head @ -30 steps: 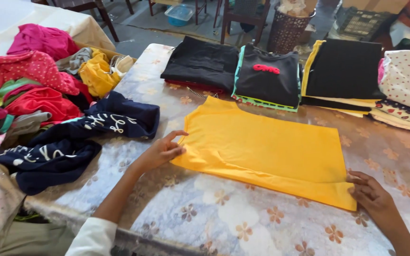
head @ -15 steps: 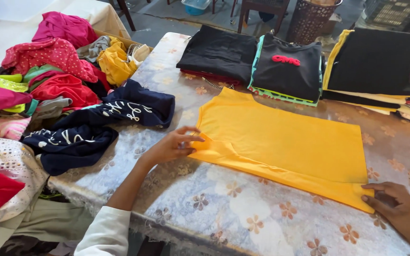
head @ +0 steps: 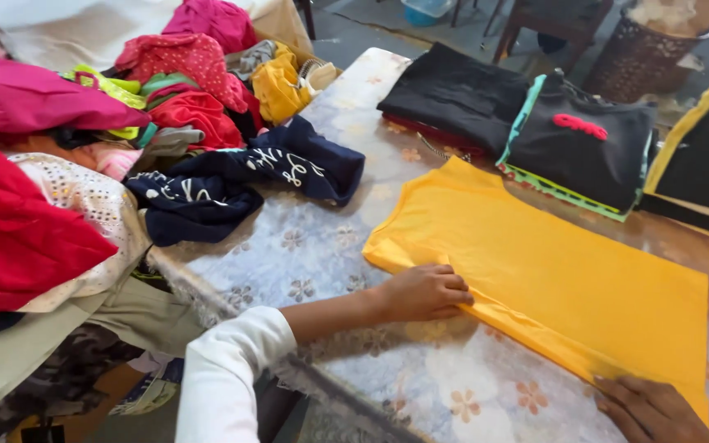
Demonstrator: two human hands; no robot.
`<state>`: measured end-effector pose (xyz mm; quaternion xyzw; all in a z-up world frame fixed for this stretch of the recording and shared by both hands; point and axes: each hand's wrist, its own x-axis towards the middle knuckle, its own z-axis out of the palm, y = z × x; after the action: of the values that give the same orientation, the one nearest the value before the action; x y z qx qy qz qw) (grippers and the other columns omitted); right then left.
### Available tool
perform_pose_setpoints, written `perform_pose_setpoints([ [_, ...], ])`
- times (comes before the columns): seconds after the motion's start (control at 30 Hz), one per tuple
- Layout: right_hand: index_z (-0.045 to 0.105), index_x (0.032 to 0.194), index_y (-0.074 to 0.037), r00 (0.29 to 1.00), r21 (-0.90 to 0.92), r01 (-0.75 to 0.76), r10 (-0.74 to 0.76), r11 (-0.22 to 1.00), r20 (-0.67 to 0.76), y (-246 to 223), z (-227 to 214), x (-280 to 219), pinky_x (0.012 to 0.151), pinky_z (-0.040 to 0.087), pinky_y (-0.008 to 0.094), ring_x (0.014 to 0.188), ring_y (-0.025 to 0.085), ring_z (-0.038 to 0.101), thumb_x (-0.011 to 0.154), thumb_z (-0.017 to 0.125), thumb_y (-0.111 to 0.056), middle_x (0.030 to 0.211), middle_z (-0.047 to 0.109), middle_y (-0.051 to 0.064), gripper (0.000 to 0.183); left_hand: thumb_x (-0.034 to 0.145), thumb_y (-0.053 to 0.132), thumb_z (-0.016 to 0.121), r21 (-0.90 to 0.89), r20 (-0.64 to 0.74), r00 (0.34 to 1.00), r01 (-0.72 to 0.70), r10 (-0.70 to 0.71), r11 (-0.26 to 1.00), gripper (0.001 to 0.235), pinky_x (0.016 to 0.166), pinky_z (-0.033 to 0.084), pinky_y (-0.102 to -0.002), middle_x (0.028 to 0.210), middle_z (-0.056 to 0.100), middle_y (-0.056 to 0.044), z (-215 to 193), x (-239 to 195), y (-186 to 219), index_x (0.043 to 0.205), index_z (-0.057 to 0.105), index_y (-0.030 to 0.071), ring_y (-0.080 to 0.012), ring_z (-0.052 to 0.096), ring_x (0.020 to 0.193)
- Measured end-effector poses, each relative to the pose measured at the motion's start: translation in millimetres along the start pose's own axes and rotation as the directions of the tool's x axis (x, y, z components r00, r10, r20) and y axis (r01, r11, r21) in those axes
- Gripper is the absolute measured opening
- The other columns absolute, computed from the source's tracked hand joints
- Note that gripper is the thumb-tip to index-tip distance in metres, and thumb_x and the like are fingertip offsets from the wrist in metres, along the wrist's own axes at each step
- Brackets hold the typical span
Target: The person folds a yellow t-shirt and a dark blue t-shirt on a table. They smooth out the fabric, fold the sleeves and sides, and then fold the shirts in half before placing them on a stack.
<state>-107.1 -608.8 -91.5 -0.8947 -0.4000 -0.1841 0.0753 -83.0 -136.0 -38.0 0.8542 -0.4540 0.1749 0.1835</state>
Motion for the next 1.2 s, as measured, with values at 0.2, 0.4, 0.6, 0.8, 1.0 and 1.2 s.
perform_pose_setpoints([
  [0.2,0.078,0.106,-0.016,0.980,0.079,-0.072,0.085,0.994,-0.181,1.0,13.4,-3.5,0.090,0.059,0.034,0.094,0.021,0.070,0.072,0.083,-0.019,0.093,0.071,0.004,0.034,0.096,0.027,0.070,-0.107,-0.057,0.998,0.014,-0.020,0.994,0.024,0.100,0.052,-0.037,0.114,0.071,-0.004,6.0,-0.8,-1.5,0.114,0.073,0.013,-0.0242,0.065,0.109],
  [0.4,0.080,0.104,-0.019,0.968,0.002,-0.251,0.251,0.968,-0.016,-20.7,-11.0,2.9,0.093,0.059,0.035,0.093,0.022,0.072,0.072,0.084,-0.017,0.095,0.069,0.006,0.033,0.094,0.019,0.070,-0.003,-0.074,0.995,-0.068,0.068,0.998,0.019,0.097,0.053,-0.035,0.111,0.071,-0.003,3.7,-1.0,3.4,0.111,0.074,0.011,-0.0207,0.066,0.108],
  [0.6,0.079,0.112,-0.022,0.971,-0.030,-0.230,0.231,0.973,0.061,-15.5,-13.3,-4.2,0.095,0.058,0.036,0.096,0.021,0.072,0.075,0.080,-0.018,0.096,0.070,0.007,0.038,0.093,0.015,0.069,0.239,0.019,0.965,-0.259,0.262,0.936,0.024,0.095,0.054,-0.033,0.111,0.070,-0.002,5.0,-6.3,0.3,0.116,0.073,0.010,-0.0190,0.066,0.109],
  [0.8,0.069,0.123,-0.015,0.992,-0.093,0.125,-0.121,0.988,0.044,-12.5,-31.8,-3.5,0.105,0.051,0.042,0.125,0.026,0.065,0.088,0.066,-0.023,0.124,0.067,0.005,0.036,0.105,0.041,0.059,-0.005,0.047,0.991,-0.127,0.127,0.992,0.038,0.111,0.045,-0.041,0.145,0.056,-0.004,-26.5,-3.4,9.2,0.136,0.061,0.020,-0.0223,0.056,0.133],
  [1.0,0.061,0.133,-0.012,0.963,0.024,-0.027,0.019,0.999,0.269,21.3,-10.6,-37.0,0.104,0.043,0.043,0.135,0.027,0.051,0.085,0.063,-0.030,0.143,0.058,0.009,0.051,0.102,0.048,0.056,0.058,0.129,0.990,-0.058,0.051,0.997,0.060,0.121,0.023,-0.050,0.164,0.037,-0.007,-30.3,-30.5,-9.2,0.154,0.049,0.019,-0.0299,0.034,0.152],
  [1.2,0.056,0.135,-0.007,0.895,-0.130,0.326,-0.262,0.936,0.360,177.5,86.7,-163.7,0.102,0.046,0.041,0.135,0.031,0.051,0.096,0.060,-0.030,0.145,0.054,0.016,0.046,0.090,0.030,0.071,0.144,0.012,0.999,-0.046,0.044,0.989,0.040,0.108,0.041,-0.042,0.136,0.062,-0.004,-76.4,-70.7,-45.7,0.127,0.067,0.017,-0.0258,0.054,0.131],
])
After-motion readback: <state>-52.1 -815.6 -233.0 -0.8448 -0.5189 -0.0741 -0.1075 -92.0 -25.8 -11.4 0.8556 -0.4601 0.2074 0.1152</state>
